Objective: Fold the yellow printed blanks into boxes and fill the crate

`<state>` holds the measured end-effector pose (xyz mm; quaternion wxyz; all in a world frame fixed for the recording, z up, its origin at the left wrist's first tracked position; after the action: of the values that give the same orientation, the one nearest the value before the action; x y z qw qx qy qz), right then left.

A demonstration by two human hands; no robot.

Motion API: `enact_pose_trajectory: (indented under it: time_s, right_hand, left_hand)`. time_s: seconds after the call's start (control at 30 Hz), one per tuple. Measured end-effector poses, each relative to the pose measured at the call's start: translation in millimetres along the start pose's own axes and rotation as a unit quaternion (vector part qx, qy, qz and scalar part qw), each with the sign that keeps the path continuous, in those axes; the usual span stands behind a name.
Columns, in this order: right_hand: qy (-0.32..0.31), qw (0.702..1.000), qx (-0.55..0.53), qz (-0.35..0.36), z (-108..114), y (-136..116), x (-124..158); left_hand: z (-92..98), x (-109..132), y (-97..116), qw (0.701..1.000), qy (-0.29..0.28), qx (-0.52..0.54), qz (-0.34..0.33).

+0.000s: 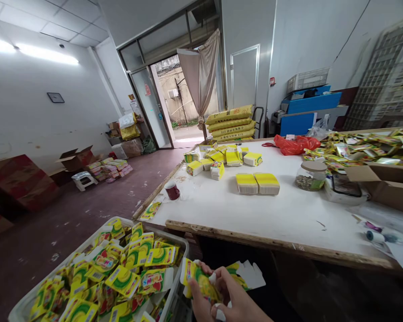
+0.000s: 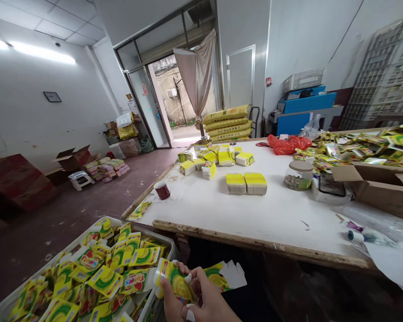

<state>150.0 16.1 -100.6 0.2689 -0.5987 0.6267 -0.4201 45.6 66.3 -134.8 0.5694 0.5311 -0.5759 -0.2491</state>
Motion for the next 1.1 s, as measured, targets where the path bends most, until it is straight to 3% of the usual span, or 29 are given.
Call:
enact_pose_trajectory:
  time_s: [0.17, 0.27, 0.37, 0.43, 0.53, 0.6, 0.67, 0.73, 0.83, 0.9, 1.0, 1.03, 1.1]
  right_hand:
    - [0.019, 0.998, 0.055, -0.021, 5.3, 20.1, -1.2]
    - [0.073, 0.997, 0.032, 0.004, 23.8, 15.6, -4.7]
    - [0.09, 0.996, -0.009, 0.025, 33.8, 5.8, -7.1]
    - [0.089, 0.996, -0.008, 0.027, 34.8, 2.4, -8.3]
    - [0.099, 0.995, 0.01, 0.021, 38.4, 2.0, -9.8]
    - [0.114, 0.993, 0.031, 0.02, 47.6, 0.6, -10.7]
    - [0.143, 0.983, 0.107, 0.044, 64.6, -8.0, -11.0]
    - [0.163, 0.956, 0.228, 0.086, 79.2, -24.1, -10.0]
    - [0.12, 0.913, 0.366, 0.132, 74.7, -44.4, -7.3]
    - [0.055, 0.905, 0.391, 0.158, 56.2, -50.8, -2.5]
    - [0.011, 0.905, 0.369, 0.212, 35.6, -54.2, 7.7]
    - [0.035, 0.907, 0.356, 0.221, 39.0, -52.3, 8.4]
    - [0.139, 0.914, 0.316, 0.211, 62.3, -42.7, 6.3]
  left_hand:
    - [13.5, -6.6, -11.4, 0.999, 0.014, -0.033, 0.039]
    - [6.4, -3.0, -17.7, 0.997, -0.031, -0.047, 0.051]
    - [5.0, -2.5, -8.7, 0.998, 0.007, -0.056, 0.005]
    - [5.2, -2.6, -8.4, 0.998, 0.034, -0.06, 0.009]
    - [-2.0, -4.6, -10.7, 0.997, -0.009, -0.068, 0.037]
    - [-1.2, -9.0, -0.8, 0.994, -0.032, -0.102, 0.019]
    - [3.3, -14.8, 25.2, 0.987, -0.028, -0.151, -0.053]
    - [0.6, -14.7, 60.1, 0.964, -0.032, -0.213, -0.157]
    - [-26.9, 1.2, 92.7, 0.895, -0.107, -0.326, -0.285]
    - [-47.9, 12.6, 84.6, 0.839, -0.172, -0.423, -0.294]
    - [-62.6, 23.9, 49.8, 0.779, -0.246, -0.535, -0.215]
    - [-64.0, 26.9, 42.9, 0.774, -0.254, -0.546, -0.195]
    - [-66.9, 31.9, 41.9, 0.782, -0.249, -0.538, -0.194]
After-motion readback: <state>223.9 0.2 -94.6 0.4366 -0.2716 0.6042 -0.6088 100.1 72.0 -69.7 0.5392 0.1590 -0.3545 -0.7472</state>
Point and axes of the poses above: each hand's wrist, its own x-axis away from the middle knuckle, its own z-axis out of the back of the hand, y = z × x, the point moved 10 cm from there along -x, towards the middle knuckle, and after that the axes turned 10 degrees about y, right-handed, at the moved point
